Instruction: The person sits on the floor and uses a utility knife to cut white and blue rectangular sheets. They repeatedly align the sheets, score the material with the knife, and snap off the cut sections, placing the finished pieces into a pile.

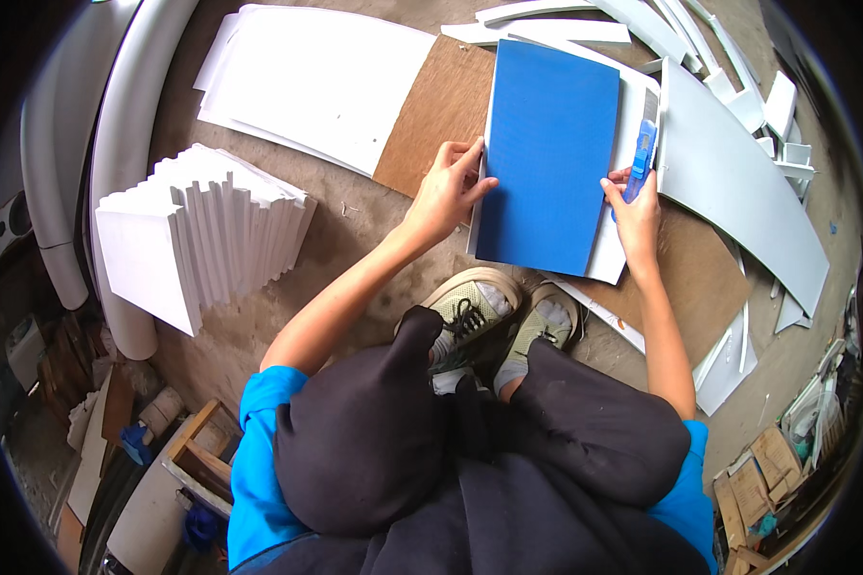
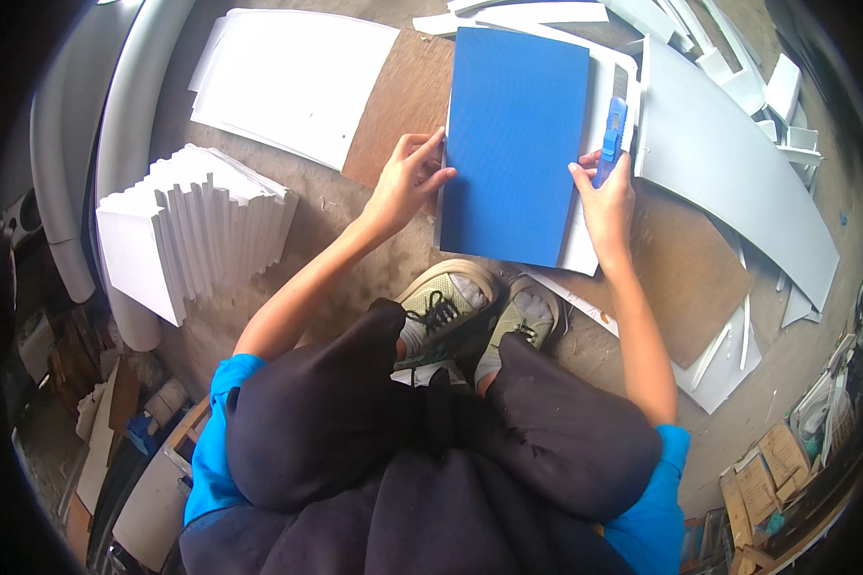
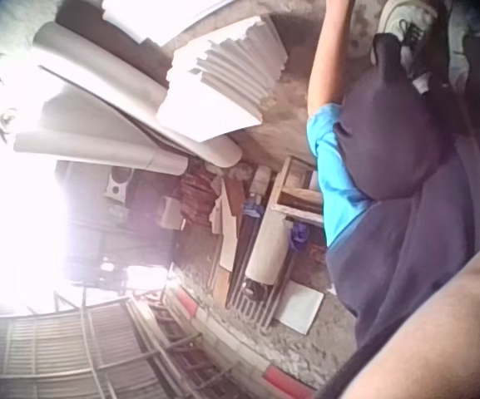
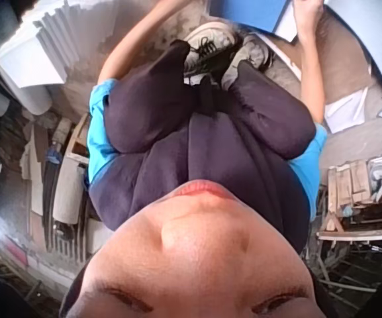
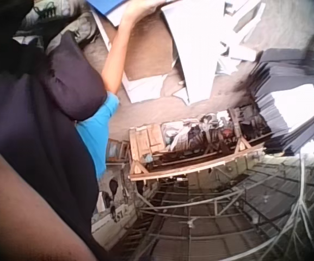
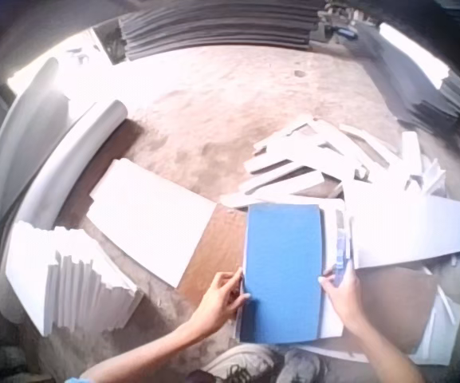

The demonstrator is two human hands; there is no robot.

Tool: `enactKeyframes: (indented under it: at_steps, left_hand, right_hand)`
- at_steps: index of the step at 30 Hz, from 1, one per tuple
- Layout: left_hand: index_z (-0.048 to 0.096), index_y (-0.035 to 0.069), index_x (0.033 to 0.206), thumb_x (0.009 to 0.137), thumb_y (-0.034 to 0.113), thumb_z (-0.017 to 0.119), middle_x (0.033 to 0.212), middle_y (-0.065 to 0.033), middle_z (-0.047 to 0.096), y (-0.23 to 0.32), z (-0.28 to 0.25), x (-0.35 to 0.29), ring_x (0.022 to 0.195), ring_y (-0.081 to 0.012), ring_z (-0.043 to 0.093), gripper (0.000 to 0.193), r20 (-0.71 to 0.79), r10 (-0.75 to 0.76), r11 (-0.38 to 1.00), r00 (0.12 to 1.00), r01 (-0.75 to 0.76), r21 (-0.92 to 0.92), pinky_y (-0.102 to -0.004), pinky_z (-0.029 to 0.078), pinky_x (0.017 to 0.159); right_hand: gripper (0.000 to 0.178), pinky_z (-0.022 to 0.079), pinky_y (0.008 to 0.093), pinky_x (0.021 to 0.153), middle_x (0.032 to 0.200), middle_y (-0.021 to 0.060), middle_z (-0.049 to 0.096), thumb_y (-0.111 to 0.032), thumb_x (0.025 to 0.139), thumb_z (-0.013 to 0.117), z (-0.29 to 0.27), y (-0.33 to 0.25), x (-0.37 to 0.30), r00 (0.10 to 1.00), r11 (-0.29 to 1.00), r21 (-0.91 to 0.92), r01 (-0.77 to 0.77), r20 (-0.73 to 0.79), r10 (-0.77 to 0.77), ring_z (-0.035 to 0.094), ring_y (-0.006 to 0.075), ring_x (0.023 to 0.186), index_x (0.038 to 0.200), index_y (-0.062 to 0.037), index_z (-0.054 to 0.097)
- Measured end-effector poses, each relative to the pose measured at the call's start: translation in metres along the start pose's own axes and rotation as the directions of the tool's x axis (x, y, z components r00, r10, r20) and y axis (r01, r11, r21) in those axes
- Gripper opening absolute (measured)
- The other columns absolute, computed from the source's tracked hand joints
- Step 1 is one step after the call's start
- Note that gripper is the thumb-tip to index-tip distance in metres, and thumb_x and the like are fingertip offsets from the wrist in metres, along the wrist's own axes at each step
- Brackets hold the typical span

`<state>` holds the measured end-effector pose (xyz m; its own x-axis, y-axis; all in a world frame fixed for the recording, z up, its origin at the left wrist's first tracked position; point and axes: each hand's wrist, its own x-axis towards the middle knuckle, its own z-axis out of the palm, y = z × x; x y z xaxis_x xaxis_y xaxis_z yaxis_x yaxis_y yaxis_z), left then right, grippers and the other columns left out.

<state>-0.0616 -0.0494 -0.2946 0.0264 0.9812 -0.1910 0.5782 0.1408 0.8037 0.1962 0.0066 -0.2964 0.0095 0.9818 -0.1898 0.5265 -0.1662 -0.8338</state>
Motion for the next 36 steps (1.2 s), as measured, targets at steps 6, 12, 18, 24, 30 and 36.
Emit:
enactKeyframes:
  at_steps: [6, 12, 18, 24, 30, 36]
  left_hand:
    - [0.040, 0.003, 0.127, 0.077, 0.019, 0.065, 0.109, -0.0150, 0.045, -0.004, 0.002, -0.003, 0.080, -0.0230, 0.059, 0.058, -0.009, 0.051, 0.998, 0.999, -0.051, 0.041, -0.0335, 0.049, 0.073]
    - [0.040, 0.005, 0.129, 0.080, 0.019, 0.062, 0.111, -0.0130, 0.044, 0.002, 0.003, -0.003, 0.086, -0.0201, 0.058, 0.056, 0.008, 0.025, 0.993, 1.000, -0.025, 0.116, -0.0317, 0.048, 0.078]
    - [0.036, 0.006, 0.131, 0.079, 0.017, 0.062, 0.113, -0.0145, 0.043, -0.001, 0.003, -0.003, 0.082, -0.0231, 0.060, 0.059, 0.002, 0.082, 0.991, 0.997, -0.082, 0.110, -0.0336, 0.049, 0.077]
    - [0.031, 0.003, 0.132, 0.076, 0.011, 0.061, 0.110, -0.0184, 0.045, -0.001, 0.001, -0.003, 0.081, -0.0289, 0.056, 0.064, -0.004, 0.111, 0.992, 0.994, -0.111, 0.065, -0.0384, 0.046, 0.077]
    - [0.031, 0.004, 0.131, 0.077, 0.012, 0.060, 0.114, -0.0189, 0.043, -0.002, 0.001, -0.002, 0.089, -0.0324, 0.055, 0.062, 0.018, 0.094, 0.993, 0.995, -0.095, 0.065, -0.0393, 0.045, 0.080]
    - [0.031, 0.001, 0.131, 0.077, 0.012, 0.060, 0.115, -0.0198, 0.041, -0.005, 0.004, -0.002, 0.096, -0.0367, 0.051, 0.062, 0.019, 0.104, 0.991, 0.994, -0.105, 0.083, -0.0398, 0.043, 0.083]
  right_hand:
    - [0.034, 0.050, 0.0314, 0.063, 0.085, 0.0093, 0.060, -0.006, 0.074, 0.067, 0.005, -0.016, -0.005, 1.000, 0.997, -0.074, -0.026, 0.011, 0.027, 0.063, 0.0185, 0.072, 0.095, -0.0022, 0.041]
    - [0.035, 0.050, 0.0316, 0.062, 0.085, 0.0094, 0.060, -0.006, 0.073, 0.068, 0.005, -0.011, -0.004, 0.999, 0.997, -0.067, -0.040, 0.019, 0.041, 0.063, 0.0188, 0.070, 0.095, -0.0029, 0.041]
    - [0.036, 0.051, 0.0305, 0.062, 0.085, 0.0089, 0.060, -0.006, 0.071, 0.069, 0.003, -0.006, -0.002, 0.997, 0.998, -0.025, -0.052, 0.055, 0.054, 0.063, 0.0178, 0.070, 0.095, -0.0031, 0.042]
    - [0.037, 0.050, 0.0298, 0.062, 0.086, 0.0088, 0.060, -0.007, 0.070, 0.069, 0.002, 0.000, 0.002, 0.996, 0.999, -0.022, -0.037, 0.079, 0.038, 0.062, 0.0168, 0.070, 0.096, -0.0037, 0.044]
    - [0.037, 0.050, 0.0298, 0.062, 0.086, 0.0083, 0.060, -0.008, 0.070, 0.070, 0.002, 0.005, 0.003, 0.996, 1.000, 0.000, -0.017, 0.086, 0.017, 0.062, 0.0165, 0.069, 0.096, -0.0038, 0.045]
    - [0.036, 0.049, 0.0305, 0.064, 0.086, 0.0081, 0.060, -0.011, 0.070, 0.070, 0.000, 0.009, 0.003, 0.994, 0.999, -0.035, -0.018, 0.107, 0.022, 0.062, 0.0169, 0.070, 0.096, -0.0043, 0.046]
